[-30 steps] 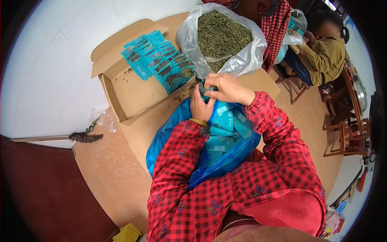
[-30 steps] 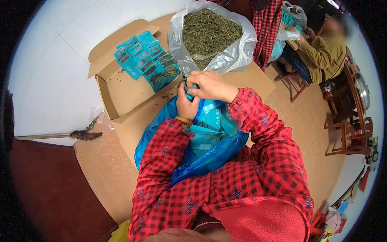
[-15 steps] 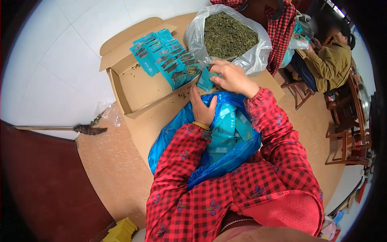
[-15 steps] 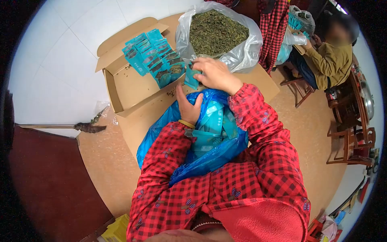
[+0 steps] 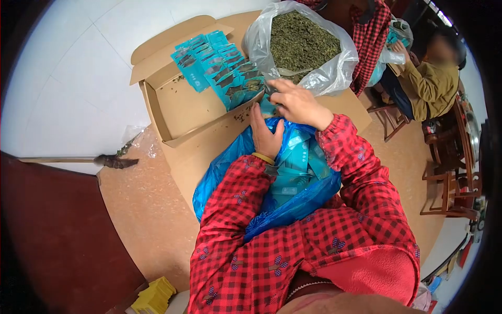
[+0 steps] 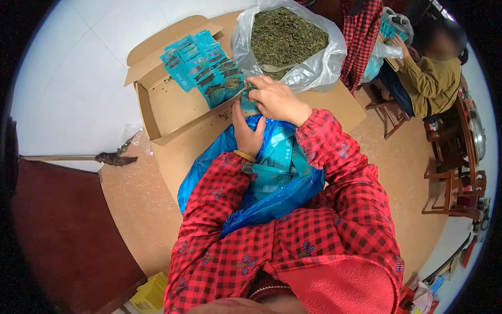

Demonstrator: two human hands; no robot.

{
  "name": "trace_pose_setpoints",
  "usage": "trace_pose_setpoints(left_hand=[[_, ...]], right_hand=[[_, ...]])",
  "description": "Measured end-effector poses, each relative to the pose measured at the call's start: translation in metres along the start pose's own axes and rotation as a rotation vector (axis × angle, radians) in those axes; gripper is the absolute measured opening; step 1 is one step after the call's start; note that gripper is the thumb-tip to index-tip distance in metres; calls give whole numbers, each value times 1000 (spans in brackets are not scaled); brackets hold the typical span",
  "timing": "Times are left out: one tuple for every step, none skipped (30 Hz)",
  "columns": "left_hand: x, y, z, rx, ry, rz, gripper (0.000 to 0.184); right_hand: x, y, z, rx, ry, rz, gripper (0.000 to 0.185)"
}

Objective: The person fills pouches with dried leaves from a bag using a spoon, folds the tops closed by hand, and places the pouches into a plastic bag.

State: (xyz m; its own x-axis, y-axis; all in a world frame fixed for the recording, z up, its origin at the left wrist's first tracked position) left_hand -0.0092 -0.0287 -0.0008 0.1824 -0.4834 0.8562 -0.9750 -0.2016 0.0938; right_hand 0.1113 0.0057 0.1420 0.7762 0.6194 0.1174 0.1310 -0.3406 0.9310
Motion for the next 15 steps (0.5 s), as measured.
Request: trace_pose_setpoints(left_hand=[[0,-1,0,8,5,4,86],[0,0,3,14,18,6,85],[-1,1,5,20,32,1,85],[-2,2,4,17,31,-1,84],[-2,2,1,8,24,-1,83],[-2,2,0,-2,15,3,82],[-1,1,-1,-4,9,8,82],[-1,1,-2,-8,13,16,80],[-1,0,-3,0,25,24,77],[-2,0,1,7,46,27,75],[-3,1,5,14,62,23,75],[-5,2,5,10,61,8,73],[-7,3,2,1,50,-4,71],[-7,2,-1,-8,34,-9,69],[-7,1,-3,-10,26,-6,69]], right_hand=[[2,4,-1,19,12,4,18],[0,5,-1,31,21,1,17],[-1,2,-1,22,28,-9,17],[-2,-1,-2,9,40,25,17],[-2,-1,-3,1,46,62,17],[-2,-1,-2,-8,50,105,18],[-2,2,0,-5,47,111,18],[-1,5,1,-9,27,74,18],[0,8,1,-19,19,34,19],[0,7,2,-35,11,-15,20],[-1,4,3,-48,19,-25,20],[-2,0,3,-31,21,-28,20],[-1,-2,2,-6,17,-23,20],[1,-2,3,19,12,-11,20],[1,-1,3,25,9,-5,20]])
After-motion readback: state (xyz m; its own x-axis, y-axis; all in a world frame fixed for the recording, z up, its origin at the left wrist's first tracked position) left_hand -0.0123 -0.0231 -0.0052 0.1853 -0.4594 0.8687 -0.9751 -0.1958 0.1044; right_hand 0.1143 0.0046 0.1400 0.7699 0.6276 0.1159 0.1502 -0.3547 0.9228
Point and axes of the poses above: each hand's wrist, its own z-axis away from the middle knuckle, its own y-axis out of the back of the hand, x = y × z, the point moved 1 cm from there along -z, towards the middle knuckle, and after that the axes turned 12 degrees about z, right-handed, at the moved point
